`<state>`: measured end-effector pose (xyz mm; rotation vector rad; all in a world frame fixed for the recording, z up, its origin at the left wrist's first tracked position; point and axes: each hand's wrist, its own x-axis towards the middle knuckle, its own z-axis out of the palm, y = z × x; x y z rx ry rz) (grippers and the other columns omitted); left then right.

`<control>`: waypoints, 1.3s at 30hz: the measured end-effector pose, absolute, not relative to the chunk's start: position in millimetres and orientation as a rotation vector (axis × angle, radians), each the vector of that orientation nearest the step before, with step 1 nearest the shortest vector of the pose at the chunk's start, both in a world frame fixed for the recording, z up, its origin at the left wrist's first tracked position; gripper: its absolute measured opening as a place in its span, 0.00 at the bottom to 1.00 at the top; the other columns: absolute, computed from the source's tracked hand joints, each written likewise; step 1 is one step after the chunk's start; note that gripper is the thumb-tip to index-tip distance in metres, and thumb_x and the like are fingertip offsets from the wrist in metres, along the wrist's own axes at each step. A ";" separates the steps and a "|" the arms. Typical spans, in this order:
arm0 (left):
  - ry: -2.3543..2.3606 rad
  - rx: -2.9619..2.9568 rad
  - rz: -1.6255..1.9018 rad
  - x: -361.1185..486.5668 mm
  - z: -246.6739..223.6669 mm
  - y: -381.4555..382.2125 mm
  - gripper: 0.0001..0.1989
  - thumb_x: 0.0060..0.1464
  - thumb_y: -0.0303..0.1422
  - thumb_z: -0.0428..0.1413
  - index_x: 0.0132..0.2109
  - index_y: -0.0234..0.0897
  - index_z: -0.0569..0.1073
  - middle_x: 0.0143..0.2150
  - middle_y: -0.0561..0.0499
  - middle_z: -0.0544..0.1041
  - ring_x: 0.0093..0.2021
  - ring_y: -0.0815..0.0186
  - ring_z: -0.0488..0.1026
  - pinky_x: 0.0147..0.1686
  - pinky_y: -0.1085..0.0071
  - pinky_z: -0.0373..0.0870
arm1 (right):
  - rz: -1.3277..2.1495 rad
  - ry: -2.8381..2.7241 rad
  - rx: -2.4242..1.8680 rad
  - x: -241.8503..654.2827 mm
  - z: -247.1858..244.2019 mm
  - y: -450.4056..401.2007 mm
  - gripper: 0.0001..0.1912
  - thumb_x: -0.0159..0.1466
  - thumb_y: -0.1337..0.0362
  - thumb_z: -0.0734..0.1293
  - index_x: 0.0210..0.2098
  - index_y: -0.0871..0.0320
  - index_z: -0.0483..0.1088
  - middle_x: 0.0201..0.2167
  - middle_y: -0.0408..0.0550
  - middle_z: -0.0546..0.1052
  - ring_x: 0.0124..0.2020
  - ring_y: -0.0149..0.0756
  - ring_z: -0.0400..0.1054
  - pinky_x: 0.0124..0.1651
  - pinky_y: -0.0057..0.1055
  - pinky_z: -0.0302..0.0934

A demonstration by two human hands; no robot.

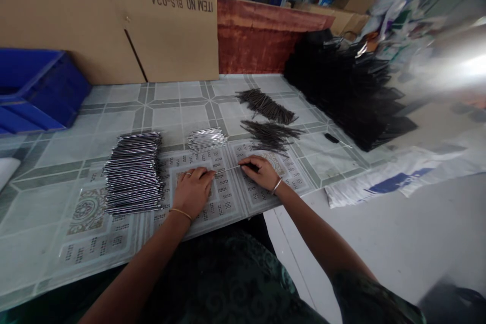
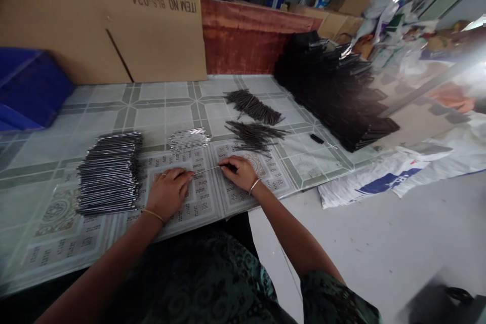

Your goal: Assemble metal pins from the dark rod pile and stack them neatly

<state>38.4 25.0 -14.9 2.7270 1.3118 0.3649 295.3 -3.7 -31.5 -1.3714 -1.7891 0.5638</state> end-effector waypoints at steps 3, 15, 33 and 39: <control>1.309 2.733 0.373 38.7 -14.5 24.2 0.17 0.62 0.31 0.48 0.52 0.42 0.76 0.48 0.44 0.76 0.47 0.53 0.71 0.49 0.53 0.68 | 0.558 -1.816 -1.361 295.2 -30.9 -3.5 0.09 0.66 0.63 0.65 0.43 0.55 0.76 0.38 0.47 0.79 0.40 0.34 0.73 0.47 0.33 0.65; 1.249 2.198 0.901 42.6 -17.5 16.7 0.14 0.62 0.37 0.53 0.52 0.39 0.76 0.43 0.49 0.81 0.45 0.61 0.78 0.51 0.60 0.74 | 0.366 -2.081 -1.411 264.6 -17.7 -1.6 0.10 0.64 0.61 0.70 0.45 0.52 0.77 0.37 0.46 0.79 0.39 0.37 0.72 0.49 0.36 0.58; 1.841 2.047 1.042 -104.1 -22.7 12.3 0.33 0.66 0.47 0.40 0.71 0.35 0.47 0.71 0.34 0.51 0.72 0.51 0.44 0.68 0.44 0.47 | 0.332 -2.333 -1.319 20.7 14.6 66.6 0.08 0.67 0.61 0.66 0.44 0.50 0.77 0.47 0.45 0.76 0.50 0.43 0.65 0.53 0.42 0.54; 1.850 2.045 0.942 -101.2 -34.8 11.5 0.38 0.64 0.51 0.42 0.71 0.32 0.44 0.72 0.32 0.44 0.72 0.47 0.39 0.67 0.41 0.45 | 0.206 -2.319 -1.380 83.5 14.7 61.3 0.13 0.70 0.61 0.61 0.49 0.48 0.74 0.50 0.47 0.74 0.51 0.41 0.64 0.57 0.43 0.51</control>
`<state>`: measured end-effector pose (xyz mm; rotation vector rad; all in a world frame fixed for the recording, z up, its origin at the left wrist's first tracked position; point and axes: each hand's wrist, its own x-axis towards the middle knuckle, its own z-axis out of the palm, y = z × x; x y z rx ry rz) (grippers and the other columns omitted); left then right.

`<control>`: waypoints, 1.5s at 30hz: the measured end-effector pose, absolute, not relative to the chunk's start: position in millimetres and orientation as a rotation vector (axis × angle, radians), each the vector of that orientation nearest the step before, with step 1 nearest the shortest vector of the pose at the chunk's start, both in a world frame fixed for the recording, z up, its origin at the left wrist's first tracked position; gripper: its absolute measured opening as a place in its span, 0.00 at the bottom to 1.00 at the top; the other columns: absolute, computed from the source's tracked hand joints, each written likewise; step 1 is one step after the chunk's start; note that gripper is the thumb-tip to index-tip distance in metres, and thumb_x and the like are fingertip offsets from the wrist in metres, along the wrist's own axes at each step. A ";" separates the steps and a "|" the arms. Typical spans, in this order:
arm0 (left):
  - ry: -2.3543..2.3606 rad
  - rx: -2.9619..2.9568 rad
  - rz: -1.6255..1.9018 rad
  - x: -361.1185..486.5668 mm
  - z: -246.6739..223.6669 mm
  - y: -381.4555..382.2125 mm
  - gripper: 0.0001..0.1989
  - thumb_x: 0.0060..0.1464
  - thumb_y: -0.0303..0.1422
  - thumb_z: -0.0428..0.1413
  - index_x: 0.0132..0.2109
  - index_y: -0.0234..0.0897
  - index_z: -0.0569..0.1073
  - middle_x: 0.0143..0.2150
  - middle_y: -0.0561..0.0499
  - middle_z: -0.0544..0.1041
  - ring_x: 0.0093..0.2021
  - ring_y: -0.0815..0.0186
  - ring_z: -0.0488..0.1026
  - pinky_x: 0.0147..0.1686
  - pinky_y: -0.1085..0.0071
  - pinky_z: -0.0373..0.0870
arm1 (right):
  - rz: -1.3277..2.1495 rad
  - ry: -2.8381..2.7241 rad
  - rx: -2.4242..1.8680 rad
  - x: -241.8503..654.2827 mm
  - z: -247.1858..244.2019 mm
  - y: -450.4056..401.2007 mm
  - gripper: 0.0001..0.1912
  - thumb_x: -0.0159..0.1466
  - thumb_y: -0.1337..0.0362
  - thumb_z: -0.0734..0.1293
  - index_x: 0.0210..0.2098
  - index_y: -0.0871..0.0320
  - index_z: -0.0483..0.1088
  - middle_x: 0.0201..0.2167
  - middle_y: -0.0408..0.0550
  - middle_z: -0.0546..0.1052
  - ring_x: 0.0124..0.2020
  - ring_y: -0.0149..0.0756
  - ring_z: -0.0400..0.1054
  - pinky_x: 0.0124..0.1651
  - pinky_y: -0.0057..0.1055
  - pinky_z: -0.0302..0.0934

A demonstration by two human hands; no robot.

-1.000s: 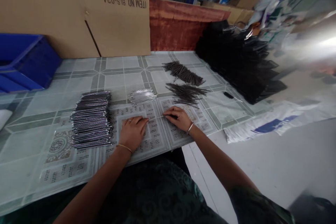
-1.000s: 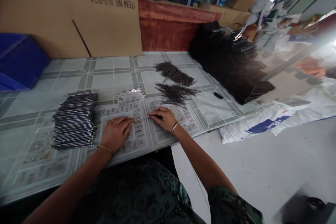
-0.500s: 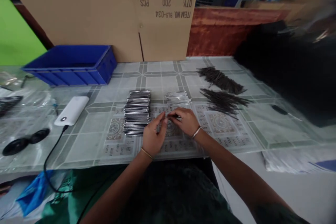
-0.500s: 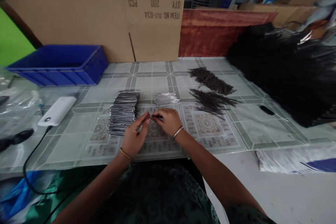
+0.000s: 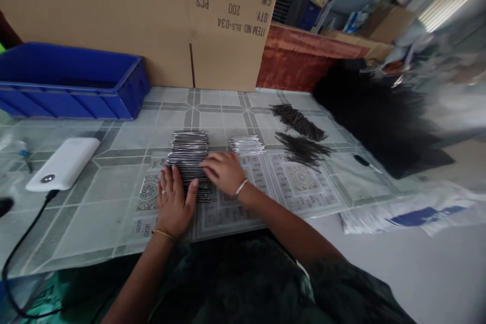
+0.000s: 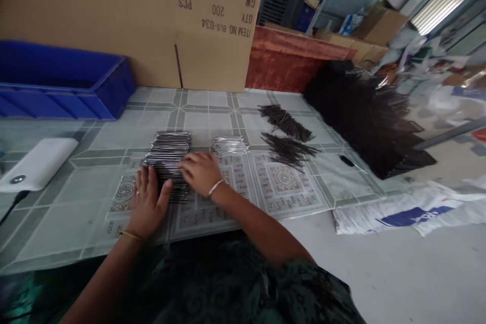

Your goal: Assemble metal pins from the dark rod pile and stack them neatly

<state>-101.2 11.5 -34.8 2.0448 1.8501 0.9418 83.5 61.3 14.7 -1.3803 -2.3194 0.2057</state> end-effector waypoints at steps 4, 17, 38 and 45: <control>1.880 2.033 0.947 -99.6 -25.0 8.0 0.37 0.64 0.49 0.43 0.72 0.36 0.43 0.73 0.33 0.44 0.72 0.45 0.38 0.66 0.37 0.42 | 0.064 -2.152 -1.699 169.5 1.1 57.6 0.16 0.67 0.66 0.63 0.54 0.51 0.72 0.53 0.51 0.74 0.54 0.46 0.62 0.58 0.45 0.53; 1.455 2.650 0.500 18.4 3.4 25.0 0.19 0.63 0.32 0.45 0.58 0.40 0.70 0.64 0.44 0.68 0.61 0.51 0.65 0.58 0.51 0.62 | -0.093 -1.978 -1.930 266.5 -6.5 -7.6 0.20 0.68 0.67 0.60 0.57 0.53 0.69 0.55 0.54 0.72 0.52 0.49 0.63 0.55 0.46 0.58; 1.650 2.962 -0.026 50.8 7.8 81.6 0.17 0.64 0.27 0.40 0.47 0.28 0.73 0.44 0.36 0.75 0.44 0.50 0.72 0.44 0.56 0.63 | 0.112 -2.005 -2.151 369.2 -4.8 24.6 0.11 0.64 0.66 0.66 0.45 0.57 0.75 0.41 0.51 0.78 0.44 0.42 0.70 0.49 0.37 0.60; 1.511 3.038 0.274 33.6 4.3 54.5 0.18 0.64 0.28 0.43 0.55 0.35 0.72 0.49 0.40 0.74 0.47 0.51 0.71 0.48 0.56 0.64 | 0.167 -1.764 -1.770 392.4 -1.8 47.8 0.09 0.61 0.66 0.67 0.40 0.58 0.76 0.40 0.51 0.78 0.45 0.41 0.71 0.53 0.38 0.62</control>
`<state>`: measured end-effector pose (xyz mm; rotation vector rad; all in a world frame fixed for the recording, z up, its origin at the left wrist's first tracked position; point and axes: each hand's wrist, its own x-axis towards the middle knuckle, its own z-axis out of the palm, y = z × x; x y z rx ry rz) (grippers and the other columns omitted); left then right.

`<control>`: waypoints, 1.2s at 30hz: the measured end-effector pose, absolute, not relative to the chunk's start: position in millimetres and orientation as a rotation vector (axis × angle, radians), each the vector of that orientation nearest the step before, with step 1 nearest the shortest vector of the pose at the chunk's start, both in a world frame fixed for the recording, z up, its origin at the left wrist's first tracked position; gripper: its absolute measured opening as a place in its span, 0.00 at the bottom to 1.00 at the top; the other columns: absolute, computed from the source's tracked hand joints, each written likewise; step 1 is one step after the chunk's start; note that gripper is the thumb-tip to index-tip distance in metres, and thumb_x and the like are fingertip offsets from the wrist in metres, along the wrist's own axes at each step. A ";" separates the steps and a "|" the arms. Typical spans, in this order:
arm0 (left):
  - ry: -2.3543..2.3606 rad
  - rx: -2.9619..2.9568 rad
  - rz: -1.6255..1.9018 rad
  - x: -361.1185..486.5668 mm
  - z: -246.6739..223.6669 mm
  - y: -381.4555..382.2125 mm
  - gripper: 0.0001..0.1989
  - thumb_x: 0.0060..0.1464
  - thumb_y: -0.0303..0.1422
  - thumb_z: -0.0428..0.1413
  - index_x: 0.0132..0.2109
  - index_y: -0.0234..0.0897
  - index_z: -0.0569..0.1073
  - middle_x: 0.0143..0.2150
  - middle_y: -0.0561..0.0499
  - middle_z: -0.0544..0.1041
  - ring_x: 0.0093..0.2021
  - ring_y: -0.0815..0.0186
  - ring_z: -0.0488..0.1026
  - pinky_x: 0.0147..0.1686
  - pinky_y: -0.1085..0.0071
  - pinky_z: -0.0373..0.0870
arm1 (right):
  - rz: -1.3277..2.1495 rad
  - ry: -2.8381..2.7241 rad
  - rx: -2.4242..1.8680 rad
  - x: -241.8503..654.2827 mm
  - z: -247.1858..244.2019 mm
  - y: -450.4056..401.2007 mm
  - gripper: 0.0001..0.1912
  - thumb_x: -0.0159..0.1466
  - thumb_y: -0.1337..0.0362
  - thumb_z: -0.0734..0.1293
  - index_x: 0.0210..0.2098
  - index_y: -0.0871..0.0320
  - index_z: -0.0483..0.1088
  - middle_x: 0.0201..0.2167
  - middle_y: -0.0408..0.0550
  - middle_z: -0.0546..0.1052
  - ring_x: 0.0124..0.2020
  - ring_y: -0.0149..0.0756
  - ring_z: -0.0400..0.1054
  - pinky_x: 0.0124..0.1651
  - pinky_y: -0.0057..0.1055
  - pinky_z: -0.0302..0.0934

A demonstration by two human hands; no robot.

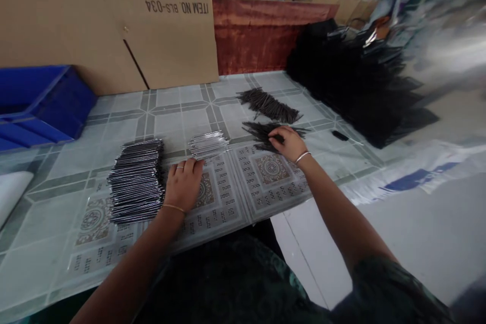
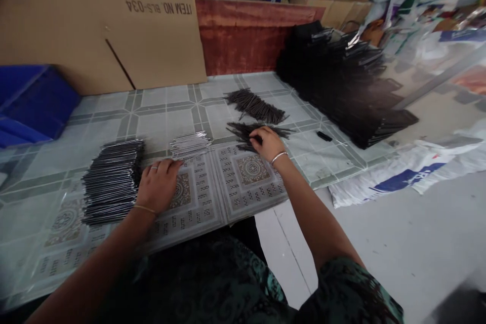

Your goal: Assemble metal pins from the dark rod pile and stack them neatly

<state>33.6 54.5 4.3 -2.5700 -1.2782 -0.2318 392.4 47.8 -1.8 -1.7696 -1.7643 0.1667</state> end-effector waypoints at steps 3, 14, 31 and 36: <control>-1.279 -2.644 -0.323 27.6 -3.3 37.1 0.16 0.64 0.29 0.46 0.52 0.40 0.74 0.49 0.44 0.75 0.46 0.53 0.71 0.48 0.57 0.64 | 0.385 -1.508 -1.753 396.6 -1.1 64.7 0.08 0.58 0.65 0.68 0.37 0.58 0.76 0.37 0.48 0.79 0.39 0.38 0.72 0.49 0.38 0.65; -1.543 -2.803 -0.475 18.7 -16.1 27.4 0.16 0.66 0.36 0.43 0.48 0.40 0.75 0.46 0.46 0.75 0.45 0.55 0.71 0.46 0.57 0.66 | 0.138 -1.581 -1.662 386.5 35.7 88.5 0.11 0.63 0.60 0.65 0.39 0.59 0.77 0.35 0.51 0.77 0.41 0.40 0.69 0.52 0.41 0.64; -1.544 -2.830 -0.478 18.4 -14.4 26.2 0.17 0.65 0.35 0.43 0.50 0.41 0.76 0.47 0.44 0.75 0.47 0.54 0.70 0.46 0.57 0.66 | 0.725 -1.552 -1.435 262.6 -39.3 7.6 0.12 0.59 0.56 0.71 0.38 0.57 0.76 0.35 0.47 0.79 0.35 0.34 0.72 0.43 0.32 0.67; -1.539 -2.837 -0.485 18.5 -12.2 25.4 0.17 0.65 0.34 0.44 0.49 0.41 0.76 0.47 0.44 0.75 0.46 0.54 0.70 0.46 0.56 0.66 | 0.755 -1.561 -1.413 261.0 -36.7 10.8 0.12 0.59 0.56 0.71 0.38 0.57 0.76 0.35 0.47 0.79 0.36 0.34 0.72 0.43 0.32 0.67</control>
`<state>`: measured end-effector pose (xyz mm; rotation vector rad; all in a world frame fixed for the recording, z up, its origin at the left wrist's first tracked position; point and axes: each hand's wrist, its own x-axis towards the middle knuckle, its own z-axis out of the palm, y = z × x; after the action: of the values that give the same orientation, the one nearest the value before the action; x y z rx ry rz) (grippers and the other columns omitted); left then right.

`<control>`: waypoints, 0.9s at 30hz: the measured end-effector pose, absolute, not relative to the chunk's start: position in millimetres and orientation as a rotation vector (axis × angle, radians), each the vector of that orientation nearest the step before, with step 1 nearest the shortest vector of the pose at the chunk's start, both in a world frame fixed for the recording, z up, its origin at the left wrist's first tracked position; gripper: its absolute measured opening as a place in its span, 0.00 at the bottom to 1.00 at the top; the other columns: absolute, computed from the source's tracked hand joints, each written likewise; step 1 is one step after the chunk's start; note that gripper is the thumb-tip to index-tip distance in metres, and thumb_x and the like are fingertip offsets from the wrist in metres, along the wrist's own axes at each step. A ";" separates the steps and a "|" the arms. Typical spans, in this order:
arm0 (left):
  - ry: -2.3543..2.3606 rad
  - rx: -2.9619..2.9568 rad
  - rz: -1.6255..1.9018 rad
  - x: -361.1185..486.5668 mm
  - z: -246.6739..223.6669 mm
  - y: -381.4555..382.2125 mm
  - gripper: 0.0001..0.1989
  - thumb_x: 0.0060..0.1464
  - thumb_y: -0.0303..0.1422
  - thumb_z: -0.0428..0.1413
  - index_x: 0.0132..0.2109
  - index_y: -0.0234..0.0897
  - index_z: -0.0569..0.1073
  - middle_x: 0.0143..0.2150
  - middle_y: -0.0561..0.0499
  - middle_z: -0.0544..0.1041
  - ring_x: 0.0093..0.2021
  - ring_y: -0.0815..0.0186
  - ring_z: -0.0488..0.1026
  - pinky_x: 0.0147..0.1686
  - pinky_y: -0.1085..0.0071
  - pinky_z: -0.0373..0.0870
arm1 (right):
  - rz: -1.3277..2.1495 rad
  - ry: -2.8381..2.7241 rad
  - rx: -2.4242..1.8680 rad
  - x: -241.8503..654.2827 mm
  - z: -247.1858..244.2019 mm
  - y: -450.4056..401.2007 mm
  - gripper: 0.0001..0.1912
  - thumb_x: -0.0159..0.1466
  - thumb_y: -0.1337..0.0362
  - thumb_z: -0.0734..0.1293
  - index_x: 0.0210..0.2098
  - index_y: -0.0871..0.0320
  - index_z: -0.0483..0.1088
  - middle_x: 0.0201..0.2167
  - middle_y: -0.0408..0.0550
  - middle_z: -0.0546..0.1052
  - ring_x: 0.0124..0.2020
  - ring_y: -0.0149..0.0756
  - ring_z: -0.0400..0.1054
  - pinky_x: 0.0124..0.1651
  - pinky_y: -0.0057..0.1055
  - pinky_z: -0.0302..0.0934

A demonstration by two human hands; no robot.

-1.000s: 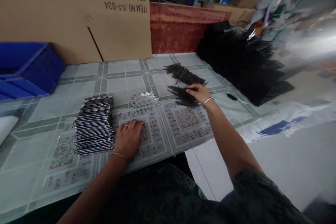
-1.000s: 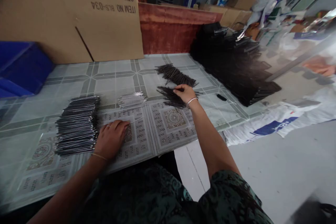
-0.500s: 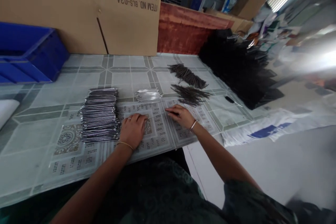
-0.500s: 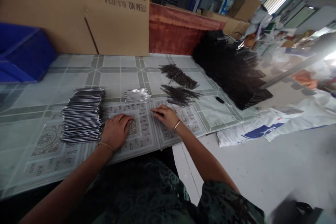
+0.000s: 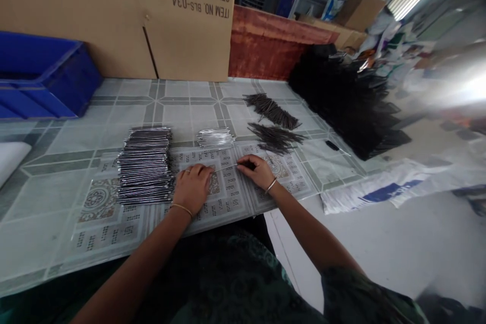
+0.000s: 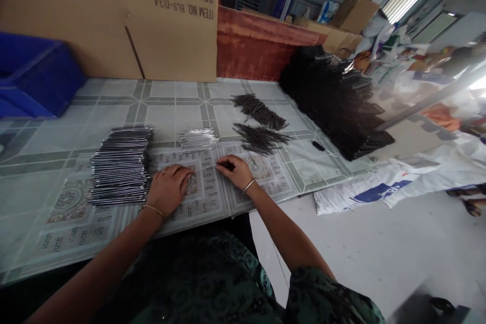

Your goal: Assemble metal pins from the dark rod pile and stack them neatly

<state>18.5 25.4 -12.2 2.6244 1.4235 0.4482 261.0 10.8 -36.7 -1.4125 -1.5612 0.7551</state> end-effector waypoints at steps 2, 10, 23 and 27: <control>1.423 2.632 0.446 18.6 -11.9 25.6 0.17 0.65 0.34 0.44 0.49 0.41 0.76 0.47 0.44 0.75 0.46 0.54 0.70 0.46 0.57 0.66 | 0.755 -1.590 -1.407 261.8 -36.9 11.7 0.11 0.60 0.57 0.71 0.38 0.56 0.76 0.35 0.47 0.78 0.36 0.34 0.72 0.43 0.32 0.67; 1.416 2.705 0.378 19.3 -13.4 25.4 0.15 0.63 0.32 0.48 0.52 0.42 0.75 0.47 0.44 0.74 0.46 0.54 0.70 0.48 0.56 0.67 | 0.597 -1.801 -1.322 268.0 -27.2 12.3 0.07 0.63 0.62 0.70 0.38 0.58 0.76 0.34 0.47 0.78 0.37 0.34 0.72 0.43 0.31 0.65; 1.240 2.500 0.611 18.2 6.4 13.7 0.11 0.62 0.28 0.50 0.48 0.40 0.74 0.44 0.46 0.77 0.46 0.57 0.73 0.52 0.54 0.67 | 0.406 -2.388 -1.242 235.6 12.1 19.6 0.05 0.64 0.65 0.69 0.40 0.54 0.77 0.36 0.47 0.80 0.38 0.36 0.73 0.42 0.31 0.63; 1.196 1.701 1.143 12.2 4.2 2.7 0.13 0.61 0.32 0.53 0.52 0.36 0.68 0.42 0.45 0.77 0.41 0.64 0.76 0.43 0.66 0.75 | 0.475 -2.276 -1.239 196.1 16.7 19.1 0.04 0.64 0.63 0.69 0.39 0.54 0.75 0.34 0.46 0.79 0.36 0.35 0.73 0.40 0.30 0.62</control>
<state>12.2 2.7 4.2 1.7008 1.1964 1.1431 196.1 19.1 16.7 -1.2392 -2.2764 0.4749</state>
